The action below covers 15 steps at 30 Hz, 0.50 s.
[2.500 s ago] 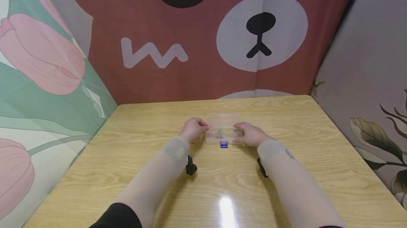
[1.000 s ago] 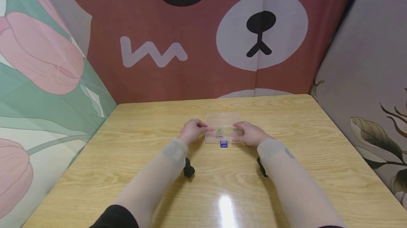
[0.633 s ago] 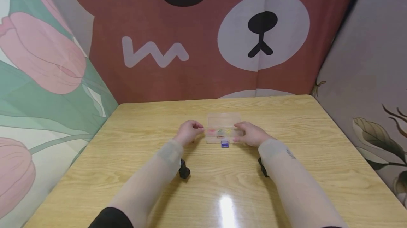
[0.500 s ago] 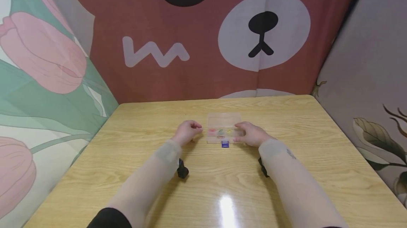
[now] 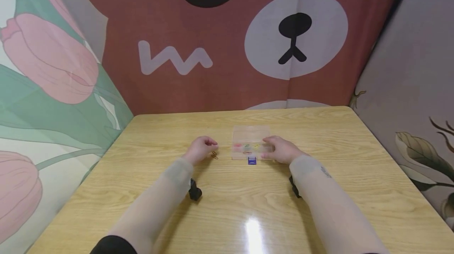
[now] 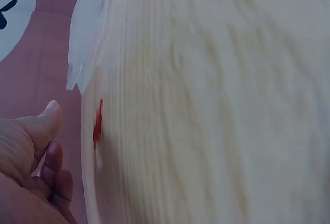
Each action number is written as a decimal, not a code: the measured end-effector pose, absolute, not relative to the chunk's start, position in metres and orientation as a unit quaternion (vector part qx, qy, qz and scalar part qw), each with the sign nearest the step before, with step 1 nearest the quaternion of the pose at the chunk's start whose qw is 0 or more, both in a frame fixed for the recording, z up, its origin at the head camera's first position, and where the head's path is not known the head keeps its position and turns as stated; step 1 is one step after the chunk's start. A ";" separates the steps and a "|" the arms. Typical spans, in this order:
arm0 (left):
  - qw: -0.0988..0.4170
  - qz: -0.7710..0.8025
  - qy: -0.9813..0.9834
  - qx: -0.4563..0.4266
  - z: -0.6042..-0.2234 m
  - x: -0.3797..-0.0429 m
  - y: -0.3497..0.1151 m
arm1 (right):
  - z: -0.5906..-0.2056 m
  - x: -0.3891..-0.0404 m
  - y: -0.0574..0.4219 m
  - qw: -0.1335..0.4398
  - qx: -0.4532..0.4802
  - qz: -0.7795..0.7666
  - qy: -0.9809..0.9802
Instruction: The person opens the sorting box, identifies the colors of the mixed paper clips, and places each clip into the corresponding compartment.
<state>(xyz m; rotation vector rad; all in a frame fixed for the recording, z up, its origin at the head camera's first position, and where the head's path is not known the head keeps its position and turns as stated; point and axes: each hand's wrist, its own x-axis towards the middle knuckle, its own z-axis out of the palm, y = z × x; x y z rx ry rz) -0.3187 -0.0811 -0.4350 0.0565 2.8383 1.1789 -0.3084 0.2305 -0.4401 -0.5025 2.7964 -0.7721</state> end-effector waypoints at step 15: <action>0.072 0.424 0.903 0.017 -0.449 -0.312 -0.103 | -0.441 -0.309 0.231 0.100 -0.170 -0.262 0.945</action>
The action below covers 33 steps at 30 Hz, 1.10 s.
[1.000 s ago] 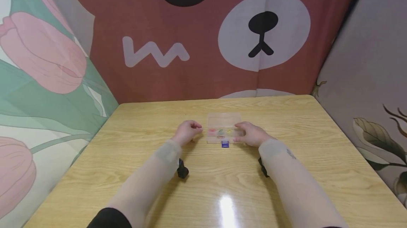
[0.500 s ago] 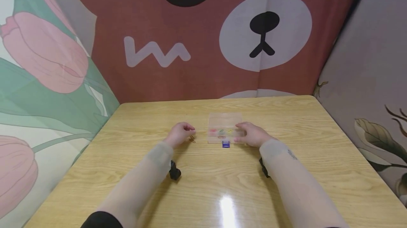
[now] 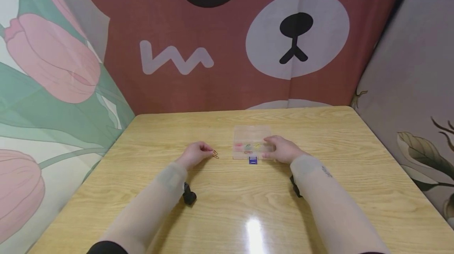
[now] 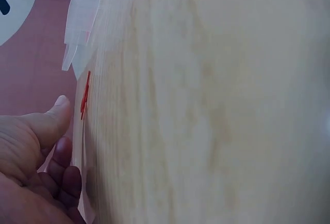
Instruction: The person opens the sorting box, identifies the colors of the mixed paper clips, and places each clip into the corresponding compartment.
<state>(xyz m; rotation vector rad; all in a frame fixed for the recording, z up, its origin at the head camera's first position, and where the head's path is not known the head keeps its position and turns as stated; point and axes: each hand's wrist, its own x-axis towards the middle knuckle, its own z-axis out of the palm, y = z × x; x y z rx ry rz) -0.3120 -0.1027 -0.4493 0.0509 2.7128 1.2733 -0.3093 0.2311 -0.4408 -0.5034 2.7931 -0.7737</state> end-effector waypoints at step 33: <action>0.072 0.311 0.947 0.022 -0.451 -0.309 -0.100 | -0.441 -0.311 0.231 0.097 -0.167 -0.255 0.947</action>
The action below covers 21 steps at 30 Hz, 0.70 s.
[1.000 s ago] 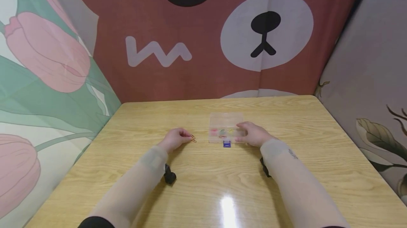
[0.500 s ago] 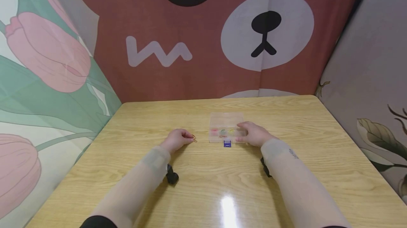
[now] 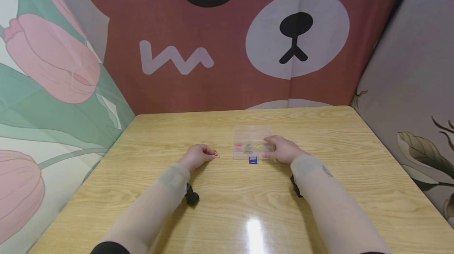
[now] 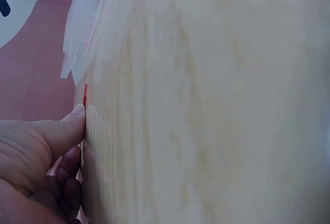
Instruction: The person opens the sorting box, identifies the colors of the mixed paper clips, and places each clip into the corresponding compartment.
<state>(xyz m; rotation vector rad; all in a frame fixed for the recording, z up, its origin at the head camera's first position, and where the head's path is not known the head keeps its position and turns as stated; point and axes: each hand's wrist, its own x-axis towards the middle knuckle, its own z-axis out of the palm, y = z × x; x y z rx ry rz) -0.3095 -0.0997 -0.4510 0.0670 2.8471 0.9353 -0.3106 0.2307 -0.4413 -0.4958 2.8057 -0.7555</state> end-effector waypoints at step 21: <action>0.076 0.310 0.948 0.019 -0.452 -0.310 -0.100 | -0.442 -0.310 0.231 0.098 -0.170 -0.260 0.946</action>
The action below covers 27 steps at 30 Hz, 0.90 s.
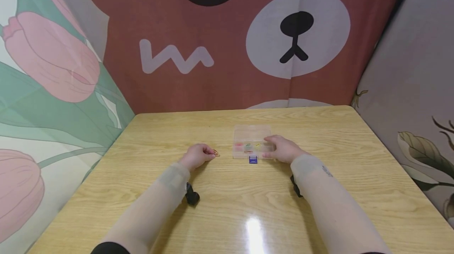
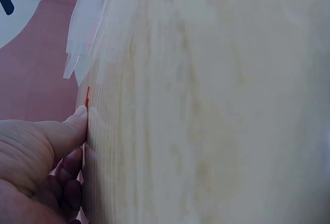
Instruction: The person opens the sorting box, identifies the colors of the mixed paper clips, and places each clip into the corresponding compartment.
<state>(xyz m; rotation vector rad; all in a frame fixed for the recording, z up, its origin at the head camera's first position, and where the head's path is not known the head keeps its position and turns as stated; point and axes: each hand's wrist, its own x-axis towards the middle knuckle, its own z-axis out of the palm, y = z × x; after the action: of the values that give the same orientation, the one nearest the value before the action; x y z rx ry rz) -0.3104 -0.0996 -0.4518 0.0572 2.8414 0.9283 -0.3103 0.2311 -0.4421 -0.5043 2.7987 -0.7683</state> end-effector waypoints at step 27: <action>0.073 0.311 0.947 0.020 -0.449 -0.307 -0.099 | -0.441 -0.310 0.231 0.099 -0.169 -0.257 0.946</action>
<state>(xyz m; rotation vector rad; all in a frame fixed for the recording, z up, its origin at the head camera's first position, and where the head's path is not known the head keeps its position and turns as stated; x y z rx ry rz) -0.3067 -0.0990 -0.4486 0.0589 2.8441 0.9350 -0.3096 0.2310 -0.4406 -0.5002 2.7986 -0.7607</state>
